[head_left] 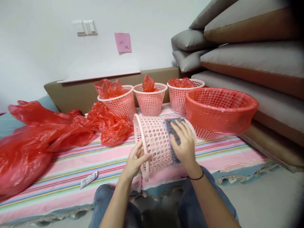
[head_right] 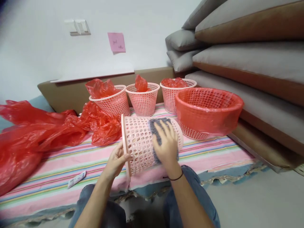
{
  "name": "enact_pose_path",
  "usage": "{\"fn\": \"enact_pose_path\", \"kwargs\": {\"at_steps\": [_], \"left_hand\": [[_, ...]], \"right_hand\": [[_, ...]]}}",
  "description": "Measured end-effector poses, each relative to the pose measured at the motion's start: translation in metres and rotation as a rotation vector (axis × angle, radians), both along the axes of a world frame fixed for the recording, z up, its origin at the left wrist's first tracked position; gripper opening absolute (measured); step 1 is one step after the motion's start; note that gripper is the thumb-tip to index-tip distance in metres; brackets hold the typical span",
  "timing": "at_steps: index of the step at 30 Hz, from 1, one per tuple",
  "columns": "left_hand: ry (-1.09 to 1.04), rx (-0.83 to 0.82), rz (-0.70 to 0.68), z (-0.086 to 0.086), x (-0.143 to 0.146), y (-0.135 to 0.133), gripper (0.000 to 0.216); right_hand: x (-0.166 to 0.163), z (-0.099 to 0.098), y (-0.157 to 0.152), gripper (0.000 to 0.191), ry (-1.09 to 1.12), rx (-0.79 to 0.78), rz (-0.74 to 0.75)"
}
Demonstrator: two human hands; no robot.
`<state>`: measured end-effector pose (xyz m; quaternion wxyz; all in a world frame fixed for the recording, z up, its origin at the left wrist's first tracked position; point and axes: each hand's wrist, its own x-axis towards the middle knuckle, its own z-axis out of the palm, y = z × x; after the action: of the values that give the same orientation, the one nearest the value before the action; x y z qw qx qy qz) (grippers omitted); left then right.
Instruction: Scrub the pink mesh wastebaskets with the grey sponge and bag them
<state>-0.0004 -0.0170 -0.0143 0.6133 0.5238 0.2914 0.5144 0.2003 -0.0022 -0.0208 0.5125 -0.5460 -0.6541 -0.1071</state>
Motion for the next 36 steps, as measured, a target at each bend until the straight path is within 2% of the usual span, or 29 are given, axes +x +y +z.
{"fn": "enact_pose_path", "kwargs": {"at_steps": [4, 7, 10, 14, 17, 19, 23, 25, 28, 32, 34, 36], "left_hand": [[-0.040, -0.011, -0.062, -0.009, -0.002, -0.001, 0.076], [-0.035, -0.027, -0.079, -0.013, -0.007, -0.004, 0.072], [-0.002, -0.049, -0.095, -0.014, -0.014, -0.010, 0.070], [0.034, -0.070, -0.139, -0.018, -0.020, -0.018, 0.071], [0.046, -0.077, -0.152, -0.021, -0.019, -0.021, 0.074], [0.051, -0.075, -0.134, -0.022, -0.016, -0.020, 0.068], [0.033, -0.058, -0.085, -0.022, -0.011, -0.016, 0.057], [0.034, -0.060, -0.098, -0.021, -0.010, -0.014, 0.057], [0.063, -0.086, -0.135, -0.020, -0.010, -0.015, 0.066], [0.094, -0.119, -0.163, -0.019, -0.012, -0.021, 0.079], [0.122, -0.112, -0.186, -0.020, -0.013, -0.022, 0.078], [0.158, -0.078, -0.160, -0.021, -0.014, -0.021, 0.066]], "right_hand": [[-0.050, 0.011, -0.023, 0.043, -0.068, 0.054, 0.172], [-0.061, 0.012, -0.027, 0.043, -0.074, 0.052, 0.203], [-0.041, 0.008, -0.012, 0.045, -0.028, -0.008, 0.145], [0.003, -0.003, 0.015, 0.043, 0.105, -0.047, -0.047], [0.010, -0.006, 0.016, 0.043, 0.172, -0.073, -0.163], [-0.006, -0.003, 0.004, 0.043, 0.128, -0.072, -0.116], [-0.055, 0.008, -0.026, 0.044, -0.055, -0.017, 0.152], [-0.065, 0.012, -0.030, 0.044, -0.086, -0.011, 0.196], [-0.047, 0.010, -0.013, 0.044, -0.039, -0.055, 0.142], [0.010, -0.009, 0.024, 0.044, 0.122, -0.073, -0.063], [0.035, -0.021, 0.036, 0.044, 0.192, -0.059, -0.129], [0.050, -0.029, 0.040, 0.044, 0.221, -0.042, -0.137]]}}
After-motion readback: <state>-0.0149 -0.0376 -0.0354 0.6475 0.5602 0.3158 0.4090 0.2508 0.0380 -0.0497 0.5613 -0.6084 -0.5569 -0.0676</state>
